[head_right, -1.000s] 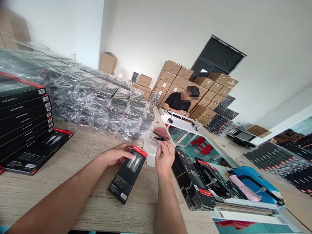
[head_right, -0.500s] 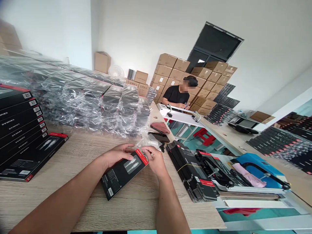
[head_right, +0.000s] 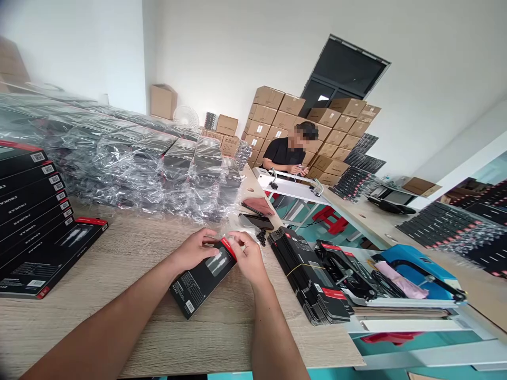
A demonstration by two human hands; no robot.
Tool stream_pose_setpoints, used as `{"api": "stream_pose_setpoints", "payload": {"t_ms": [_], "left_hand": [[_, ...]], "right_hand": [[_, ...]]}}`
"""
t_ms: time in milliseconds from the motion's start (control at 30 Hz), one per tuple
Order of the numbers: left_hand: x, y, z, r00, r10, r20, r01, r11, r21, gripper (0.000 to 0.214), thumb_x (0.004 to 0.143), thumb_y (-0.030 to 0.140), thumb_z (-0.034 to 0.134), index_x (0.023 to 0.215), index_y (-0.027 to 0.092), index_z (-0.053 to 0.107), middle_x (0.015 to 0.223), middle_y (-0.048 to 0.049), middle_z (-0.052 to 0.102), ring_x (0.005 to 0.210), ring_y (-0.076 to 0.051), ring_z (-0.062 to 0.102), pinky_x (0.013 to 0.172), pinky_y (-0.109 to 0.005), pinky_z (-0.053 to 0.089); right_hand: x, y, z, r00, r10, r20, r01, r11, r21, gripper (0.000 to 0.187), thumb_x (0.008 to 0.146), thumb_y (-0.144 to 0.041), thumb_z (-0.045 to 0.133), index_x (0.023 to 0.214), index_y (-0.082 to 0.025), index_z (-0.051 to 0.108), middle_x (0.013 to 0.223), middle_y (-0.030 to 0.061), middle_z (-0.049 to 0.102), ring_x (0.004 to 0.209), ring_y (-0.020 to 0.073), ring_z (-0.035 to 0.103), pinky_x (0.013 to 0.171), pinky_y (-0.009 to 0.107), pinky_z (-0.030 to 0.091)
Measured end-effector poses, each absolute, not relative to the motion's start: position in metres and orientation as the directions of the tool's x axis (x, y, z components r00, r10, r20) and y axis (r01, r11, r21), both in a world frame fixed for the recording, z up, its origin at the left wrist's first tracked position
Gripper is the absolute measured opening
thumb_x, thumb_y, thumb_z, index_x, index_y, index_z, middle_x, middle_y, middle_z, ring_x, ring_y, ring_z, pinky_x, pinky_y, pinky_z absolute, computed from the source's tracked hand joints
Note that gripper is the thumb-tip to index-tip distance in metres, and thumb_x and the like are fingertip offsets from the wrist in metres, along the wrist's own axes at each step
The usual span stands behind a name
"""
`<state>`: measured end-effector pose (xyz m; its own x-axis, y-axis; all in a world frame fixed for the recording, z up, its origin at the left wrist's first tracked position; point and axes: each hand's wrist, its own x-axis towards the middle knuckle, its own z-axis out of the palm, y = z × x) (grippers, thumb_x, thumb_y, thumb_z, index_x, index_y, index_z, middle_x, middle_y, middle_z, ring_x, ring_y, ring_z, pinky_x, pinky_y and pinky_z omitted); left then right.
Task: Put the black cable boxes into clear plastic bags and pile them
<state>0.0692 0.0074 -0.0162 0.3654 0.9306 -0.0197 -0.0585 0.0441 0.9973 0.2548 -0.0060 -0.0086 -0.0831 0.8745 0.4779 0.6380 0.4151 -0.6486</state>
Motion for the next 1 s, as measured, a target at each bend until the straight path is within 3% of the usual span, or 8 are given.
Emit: {"api": "stream_pose_setpoints", "payload": {"t_ms": [100, 233, 367, 500, 633, 733, 867, 1000], "left_hand": [[0.068, 0.009, -0.019, 0.374, 0.926, 0.050, 0.020, -0.062, 0.998, 0.033, 0.069, 0.013, 0.065, 0.102, 0.015, 0.063, 0.103, -0.0093, 0.068, 0.089, -0.018, 0.063, 0.080, -0.029, 0.048], [0.068, 0.012, -0.025, 0.374, 0.928, 0.004, 0.126, -0.055, 0.991, 0.034, 0.071, 0.019, 0.064, 0.105, 0.015, 0.067, 0.085, -0.0049, 0.071, 0.071, -0.016, 0.063, 0.067, -0.026, 0.047], [0.069, 0.011, -0.026, 0.399, 0.917, -0.016, 0.140, -0.044, 0.989, 0.037, 0.073, 0.022, 0.062, 0.108, 0.016, 0.068, 0.080, -0.0037, 0.072, 0.066, -0.016, 0.063, 0.063, -0.025, 0.046], [0.068, 0.010, -0.021, 0.407, 0.913, 0.006, 0.105, -0.053, 0.993, 0.038, 0.073, 0.018, 0.061, 0.111, 0.016, 0.067, 0.094, -0.0046, 0.072, 0.075, -0.016, 0.064, 0.068, -0.025, 0.047], [0.069, 0.010, -0.022, 0.382, 0.923, -0.036, 0.093, 0.001, 0.996, 0.043, 0.075, 0.019, 0.060, 0.118, 0.015, 0.064, 0.089, -0.0059, 0.072, 0.071, -0.017, 0.064, 0.067, -0.026, 0.047], [0.070, 0.011, -0.025, 0.366, 0.929, -0.049, 0.056, 0.031, 0.998, 0.044, 0.076, 0.019, 0.059, 0.119, 0.014, 0.063, 0.089, -0.0074, 0.072, 0.071, -0.017, 0.064, 0.068, -0.027, 0.048], [0.071, 0.011, -0.024, 0.367, 0.929, -0.055, -0.013, 0.064, 0.998, 0.042, 0.075, 0.016, 0.059, 0.117, 0.014, 0.064, 0.093, -0.0078, 0.072, 0.076, -0.018, 0.065, 0.072, -0.027, 0.049], [0.071, 0.008, -0.021, 0.387, 0.921, -0.039, -0.099, 0.084, 0.992, 0.041, 0.074, 0.013, 0.060, 0.114, 0.016, 0.065, 0.096, -0.0071, 0.072, 0.077, -0.017, 0.065, 0.075, -0.028, 0.049]], "right_hand": [[0.255, -0.005, -0.009, -0.087, 0.848, 0.523, 0.662, 0.442, -0.606, 0.027, 0.079, -0.038, 0.063, 0.099, -0.019, 0.065, 0.075, 0.0012, 0.058, 0.070, 0.0166, 0.057, 0.070, 0.030, 0.049], [0.254, -0.004, -0.009, -0.068, 0.766, 0.639, 0.792, 0.431, -0.433, 0.018, 0.082, -0.022, 0.050, 0.091, -0.019, 0.065, 0.076, 0.0030, 0.057, 0.076, 0.0182, 0.056, 0.073, 0.032, 0.048], [0.253, -0.006, -0.008, 0.028, 0.721, 0.692, 0.919, 0.253, -0.301, 0.017, 0.082, -0.024, 0.048, 0.088, -0.019, 0.064, 0.085, 0.0071, 0.062, 0.082, 0.0211, 0.058, 0.075, 0.033, 0.046], [0.256, -0.006, -0.010, 0.211, 0.833, 0.512, 0.902, 0.036, -0.430, 0.019, 0.079, -0.037, 0.055, 0.074, -0.020, 0.062, 0.064, 0.0027, 0.063, 0.058, 0.0180, 0.057, 0.058, 0.029, 0.042], [0.257, -0.003, -0.012, 0.236, 0.839, 0.490, 0.816, 0.102, -0.569, 0.022, 0.077, -0.037, 0.051, 0.071, -0.019, 0.061, 0.067, 0.0049, 0.068, 0.061, 0.0189, 0.062, 0.061, 0.028, 0.044], [0.255, 0.000, -0.010, 0.252, 0.797, 0.549, 0.811, 0.136, -0.569, 0.024, 0.074, -0.038, 0.049, 0.077, -0.018, 0.063, 0.070, 0.0077, 0.070, 0.064, 0.0208, 0.064, 0.063, 0.030, 0.046], [0.255, 0.002, -0.004, 0.221, 0.854, 0.470, 0.855, 0.061, -0.514, 0.022, 0.072, -0.040, 0.053, 0.067, -0.020, 0.061, 0.062, 0.0043, 0.067, 0.055, 0.0189, 0.061, 0.055, 0.028, 0.042], [0.259, 0.001, 0.004, 0.191, 0.857, 0.478, 0.860, 0.088, -0.502, 0.019, 0.072, -0.036, 0.052, 0.066, -0.020, 0.061, 0.064, 0.0036, 0.068, 0.059, 0.0185, 0.063, 0.059, 0.027, 0.043]]}}
